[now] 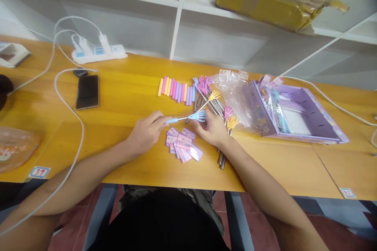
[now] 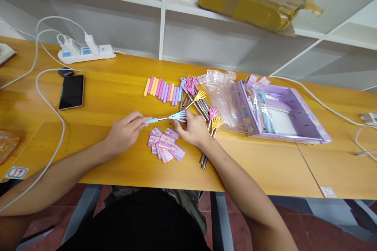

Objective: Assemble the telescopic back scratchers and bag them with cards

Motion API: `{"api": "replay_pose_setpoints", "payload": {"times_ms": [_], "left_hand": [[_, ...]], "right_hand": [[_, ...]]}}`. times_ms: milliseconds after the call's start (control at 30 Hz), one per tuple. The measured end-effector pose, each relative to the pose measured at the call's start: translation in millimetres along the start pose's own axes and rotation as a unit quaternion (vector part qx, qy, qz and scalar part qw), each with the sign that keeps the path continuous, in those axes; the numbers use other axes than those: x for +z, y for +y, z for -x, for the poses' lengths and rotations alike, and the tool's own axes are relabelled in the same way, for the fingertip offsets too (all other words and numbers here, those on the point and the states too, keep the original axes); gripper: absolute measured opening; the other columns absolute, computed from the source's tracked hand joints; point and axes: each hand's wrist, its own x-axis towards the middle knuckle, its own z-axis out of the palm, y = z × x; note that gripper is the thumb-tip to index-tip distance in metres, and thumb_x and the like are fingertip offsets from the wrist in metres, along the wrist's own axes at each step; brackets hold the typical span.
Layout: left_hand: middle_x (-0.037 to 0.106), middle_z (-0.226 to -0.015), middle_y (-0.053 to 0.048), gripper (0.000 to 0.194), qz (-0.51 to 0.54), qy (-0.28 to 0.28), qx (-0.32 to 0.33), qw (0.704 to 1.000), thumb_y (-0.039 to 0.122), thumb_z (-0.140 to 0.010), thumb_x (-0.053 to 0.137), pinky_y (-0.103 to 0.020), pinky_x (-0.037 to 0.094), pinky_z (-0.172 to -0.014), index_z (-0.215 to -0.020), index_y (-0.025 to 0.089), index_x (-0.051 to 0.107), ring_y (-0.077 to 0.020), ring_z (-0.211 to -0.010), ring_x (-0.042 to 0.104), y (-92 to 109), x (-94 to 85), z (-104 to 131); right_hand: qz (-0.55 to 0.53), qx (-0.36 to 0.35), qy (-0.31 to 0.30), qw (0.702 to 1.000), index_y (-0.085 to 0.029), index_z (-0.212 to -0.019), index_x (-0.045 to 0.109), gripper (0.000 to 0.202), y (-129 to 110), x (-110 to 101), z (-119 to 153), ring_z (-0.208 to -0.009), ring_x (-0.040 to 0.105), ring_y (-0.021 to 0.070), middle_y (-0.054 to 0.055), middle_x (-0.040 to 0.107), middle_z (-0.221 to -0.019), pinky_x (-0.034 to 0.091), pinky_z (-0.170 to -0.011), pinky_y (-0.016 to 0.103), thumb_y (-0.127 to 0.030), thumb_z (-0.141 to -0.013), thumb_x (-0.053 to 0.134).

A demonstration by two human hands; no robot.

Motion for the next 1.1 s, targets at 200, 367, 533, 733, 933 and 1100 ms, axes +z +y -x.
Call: {"api": "replay_pose_setpoints", "payload": {"times_ms": [200,367,533,733,933,1100], "left_hand": [[0.071,-0.109,-0.007,0.031,0.044,-0.004,-0.011,0.999,0.028,-0.113,0.047,-0.030,0.056,-0.082,-0.133,0.019,0.069,-0.0171,-0.093,0.069,0,-0.6,-1],[0.070,-0.121,-0.009,0.034,0.046,-0.053,-0.050,0.996,0.034,-0.113,0.046,-0.035,0.057,-0.093,-0.140,0.020,0.062,-0.0211,-0.106,0.071,-2,-4.8,-7],[0.070,-0.121,-0.009,0.037,-0.036,-0.128,-0.044,0.990,0.040,-0.113,0.046,-0.034,0.056,-0.088,-0.142,0.020,0.059,-0.0231,-0.104,0.072,-3,-13.2,-13],[0.071,-0.113,-0.008,0.031,-0.091,-0.216,0.050,0.971,0.030,-0.113,0.045,-0.030,0.053,-0.081,-0.134,0.022,0.065,-0.0208,-0.096,0.071,14,-21.6,-12],[0.073,-0.110,-0.009,0.026,-0.118,-0.195,0.116,0.967,0.021,-0.111,0.045,-0.034,0.055,-0.081,-0.119,0.019,0.069,-0.0238,-0.095,0.070,39,-20.6,8],[0.076,-0.116,-0.011,0.030,-0.104,-0.185,0.141,0.967,0.032,-0.112,0.049,-0.036,0.059,-0.074,-0.136,0.018,0.061,-0.0256,-0.094,0.074,63,-8.6,23]], "right_hand": [[-0.018,-0.017,-0.004,1.000,-0.024,-0.087,0.051,0.031,5,-5,0,-0.054,0.053,0.0189,-0.001,0.058,-0.061,0.035,-0.057,0.031,-0.051,-0.100,0.059],[-0.072,-0.100,-0.013,0.992,-0.022,-0.097,0.063,0.027,15,-27,-17,-0.069,0.060,0.0185,0.002,0.067,-0.080,0.045,-0.067,0.030,-0.042,-0.110,0.052],[-0.055,-0.186,-0.042,0.980,-0.023,-0.115,0.069,0.019,0,-42,-22,-0.087,0.068,0.0200,0.008,0.073,-0.104,0.052,-0.077,0.032,-0.034,-0.111,0.055],[0.045,-0.237,-0.076,0.967,-0.020,-0.110,0.071,0.023,-29,-39,12,-0.089,0.071,0.0203,0.008,0.073,-0.101,0.054,-0.082,0.033,-0.034,-0.112,0.054],[0.062,-0.191,-0.138,0.970,-0.019,-0.108,0.068,0.017,-47,-46,59,-0.082,0.068,0.0184,0.005,0.070,-0.092,0.053,-0.075,0.030,-0.023,-0.112,0.052],[0.108,-0.205,-0.099,0.968,-0.018,-0.114,0.067,0.016,-61,-41,81,-0.086,0.068,0.0210,0.008,0.071,-0.096,0.053,-0.078,0.033,-0.018,-0.110,0.052]]}}
